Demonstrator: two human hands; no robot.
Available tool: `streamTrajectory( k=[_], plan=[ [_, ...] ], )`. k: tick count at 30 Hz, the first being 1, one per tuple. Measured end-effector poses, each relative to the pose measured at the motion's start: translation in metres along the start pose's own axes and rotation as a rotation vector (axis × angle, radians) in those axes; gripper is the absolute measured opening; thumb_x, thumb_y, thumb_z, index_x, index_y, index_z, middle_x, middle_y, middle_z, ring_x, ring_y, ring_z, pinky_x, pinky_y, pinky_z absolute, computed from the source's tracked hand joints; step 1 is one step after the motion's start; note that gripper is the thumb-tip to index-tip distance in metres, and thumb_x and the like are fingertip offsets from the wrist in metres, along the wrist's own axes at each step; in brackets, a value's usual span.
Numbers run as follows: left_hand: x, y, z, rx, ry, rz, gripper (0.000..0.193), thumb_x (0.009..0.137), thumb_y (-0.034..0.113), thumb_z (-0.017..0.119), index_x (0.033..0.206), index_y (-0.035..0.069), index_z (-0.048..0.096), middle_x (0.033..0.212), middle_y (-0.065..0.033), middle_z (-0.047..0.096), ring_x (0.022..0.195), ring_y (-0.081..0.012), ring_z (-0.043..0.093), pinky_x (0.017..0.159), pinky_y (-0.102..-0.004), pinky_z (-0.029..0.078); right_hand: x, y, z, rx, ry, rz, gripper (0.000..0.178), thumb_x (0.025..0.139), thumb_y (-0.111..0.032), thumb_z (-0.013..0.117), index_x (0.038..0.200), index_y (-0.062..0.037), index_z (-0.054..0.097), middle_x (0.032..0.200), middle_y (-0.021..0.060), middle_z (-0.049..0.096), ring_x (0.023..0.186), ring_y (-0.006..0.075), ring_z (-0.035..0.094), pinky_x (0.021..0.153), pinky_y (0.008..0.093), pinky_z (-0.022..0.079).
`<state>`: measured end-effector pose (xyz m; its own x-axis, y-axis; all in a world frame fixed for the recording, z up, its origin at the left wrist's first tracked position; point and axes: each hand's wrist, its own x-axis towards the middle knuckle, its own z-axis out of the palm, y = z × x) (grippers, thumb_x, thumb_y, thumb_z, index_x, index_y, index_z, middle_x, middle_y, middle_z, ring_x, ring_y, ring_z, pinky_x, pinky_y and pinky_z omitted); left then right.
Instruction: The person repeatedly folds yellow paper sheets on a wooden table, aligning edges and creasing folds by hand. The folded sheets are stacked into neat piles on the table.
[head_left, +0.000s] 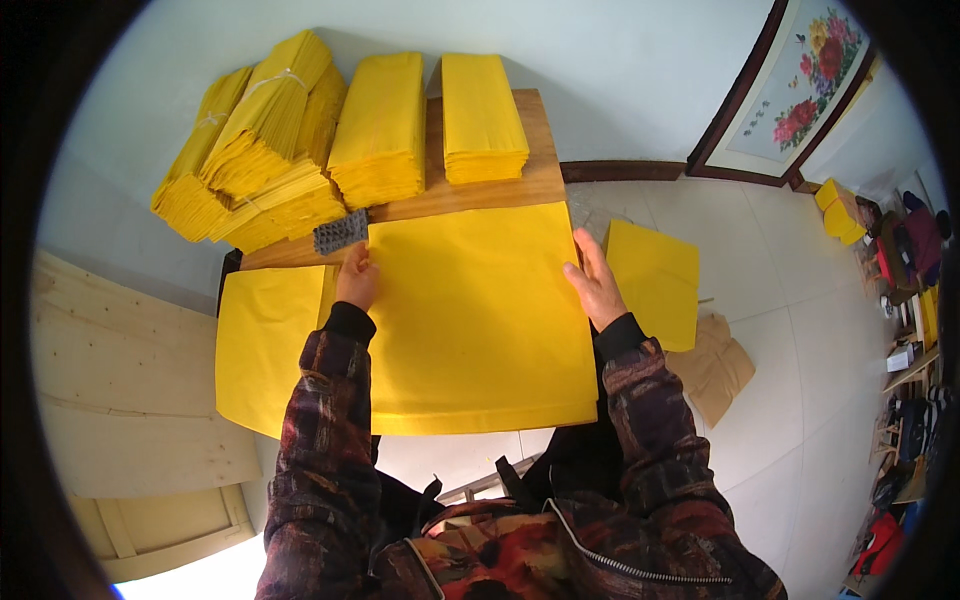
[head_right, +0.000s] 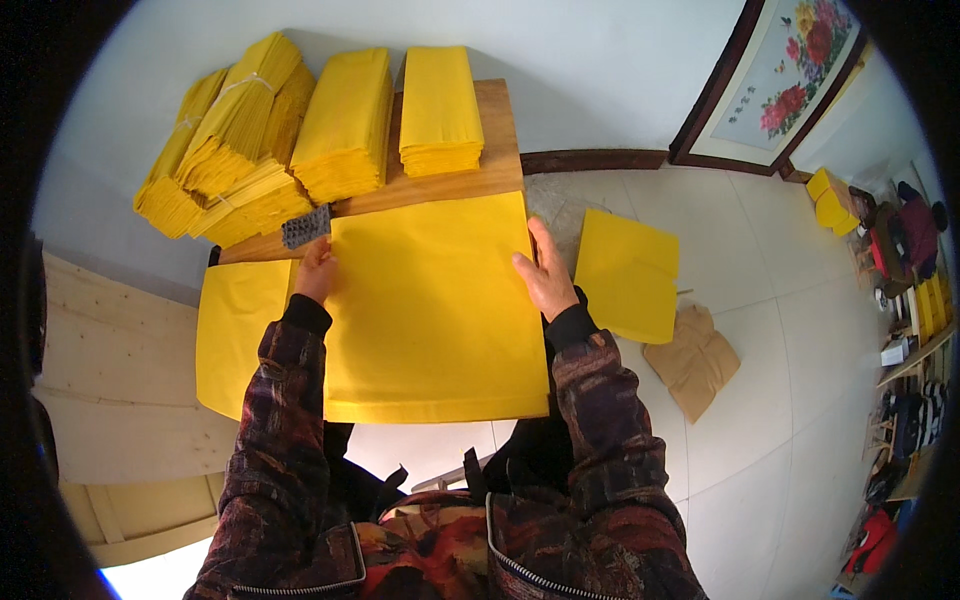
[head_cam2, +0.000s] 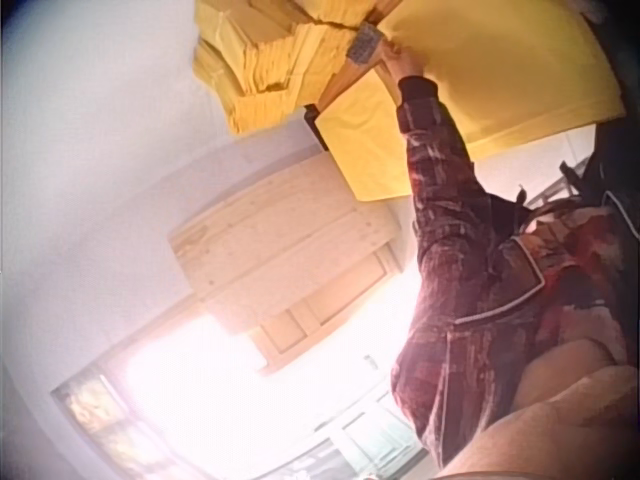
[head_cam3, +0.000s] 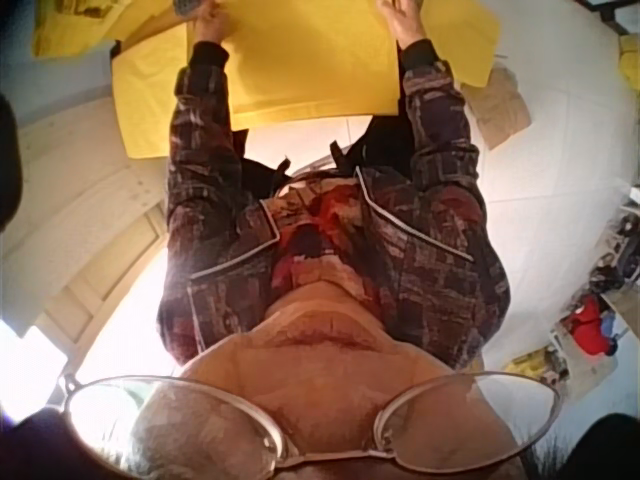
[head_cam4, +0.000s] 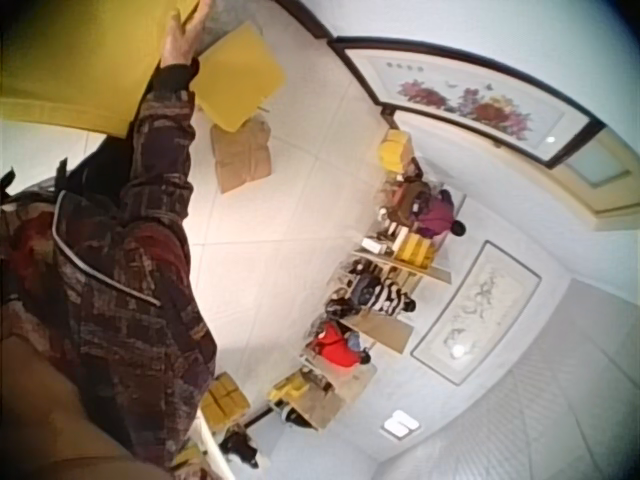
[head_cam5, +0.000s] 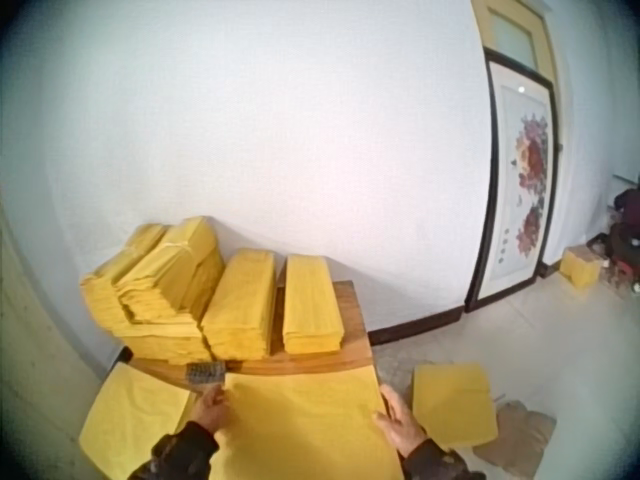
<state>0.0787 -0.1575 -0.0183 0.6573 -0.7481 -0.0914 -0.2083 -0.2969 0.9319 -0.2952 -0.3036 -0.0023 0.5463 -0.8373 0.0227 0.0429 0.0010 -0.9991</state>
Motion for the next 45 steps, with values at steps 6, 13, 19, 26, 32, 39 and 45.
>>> streamTrajectory(
  k=[6, 13, 19, 26, 32, 39, 45],
  plan=[
    [-0.041, 0.026, -0.008, 0.207, 0.031, 0.112, 0.044, 0.085, 0.005, 0.057, 0.128, 0.002, 0.051, 0.131, -0.0162, 0.053, 0.120, -0.0274, 0.052, 0.094, -0.0346, 0.044, -0.011, -0.005, -0.004, 0.026, -0.007, -0.027, 0.064, 0.095, -0.016, 0.052, 0.148, -0.0007, 0.019, 0.155, 0.0176, 0.018, 0.144, 0.0283, 0.015, 0.116, 0.0371, 0.016],
    [-0.148, 0.056, -0.004, 0.461, -0.223, 0.533, 0.033, 0.082, 0.008, 0.064, 0.115, 0.009, 0.061, 0.134, -0.0171, 0.049, 0.122, -0.0371, 0.047, 0.099, -0.0409, 0.042, -0.059, -0.032, -0.004, -0.590, -0.036, -0.302, 0.034, 0.092, -0.011, 0.055, 0.124, -0.0013, 0.050, 0.138, 0.0134, 0.047, 0.124, 0.0290, 0.049, 0.105, 0.0361, 0.037],
    [-0.199, 0.046, -0.012, 0.726, -0.241, 0.462, 0.034, 0.080, 0.013, 0.066, 0.114, 0.012, 0.062, 0.136, -0.0127, 0.047, 0.124, -0.0350, 0.045, 0.101, -0.0461, 0.038, -0.102, -0.050, 0.000, -0.591, -0.055, -0.267, 0.027, 0.091, -0.007, 0.055, 0.117, -0.0008, 0.054, 0.129, 0.0133, 0.054, 0.121, 0.0269, 0.051, 0.103, 0.0342, 0.038],
    [-0.213, 0.030, -0.023, 0.796, -0.186, 0.443, 0.040, 0.079, 0.013, 0.066, 0.118, 0.012, 0.060, 0.136, -0.0126, 0.046, 0.125, -0.0362, 0.043, 0.102, -0.0459, 0.037, -0.134, -0.038, -0.004, -0.411, 0.064, -0.191, 0.027, 0.089, -0.008, 0.057, 0.115, -0.0008, 0.054, 0.125, 0.0146, 0.056, 0.115, 0.0289, 0.054, 0.099, 0.0370, 0.042],
    [-0.201, 0.005, -0.033, 0.481, 0.153, 0.438, 0.046, 0.079, 0.006, 0.064, 0.125, 0.007, 0.055, 0.135, -0.0191, 0.046, 0.125, -0.0377, 0.044, 0.104, -0.0414, 0.037, -0.142, -0.024, 0.001, 0.026, 0.223, 0.033, 0.044, 0.099, -0.018, 0.048, 0.137, 0.0022, 0.040, 0.143, 0.0158, 0.041, 0.133, 0.0248, 0.038, 0.109, 0.0339, 0.030],
    [-0.194, -0.008, -0.050, -0.306, 0.017, -0.034, 0.053, 0.094, 0.017, 0.055, 0.139, -0.003, 0.037, 0.132, -0.0151, 0.048, 0.119, -0.0221, 0.049, 0.102, -0.0310, 0.038, -0.147, -0.026, 0.021, -0.175, 0.059, -0.053, 0.055, 0.104, -0.035, 0.029, 0.145, 0.0016, 0.026, 0.150, 0.0155, 0.031, 0.139, 0.0234, 0.028, 0.114, 0.0312, 0.020],
    [-0.198, 0.002, -0.044, -0.332, 0.048, -0.056, 0.050, 0.094, 0.015, 0.052, 0.138, -0.004, 0.038, 0.129, -0.0137, 0.050, 0.113, -0.0214, 0.052, 0.099, -0.0315, 0.040, -0.145, -0.023, 0.017, -0.187, 0.035, -0.071, 0.057, 0.104, -0.037, 0.028, 0.144, 0.0031, 0.029, 0.149, 0.0150, 0.032, 0.139, 0.0230, 0.028, 0.115, 0.0319, 0.020]
  ],
)
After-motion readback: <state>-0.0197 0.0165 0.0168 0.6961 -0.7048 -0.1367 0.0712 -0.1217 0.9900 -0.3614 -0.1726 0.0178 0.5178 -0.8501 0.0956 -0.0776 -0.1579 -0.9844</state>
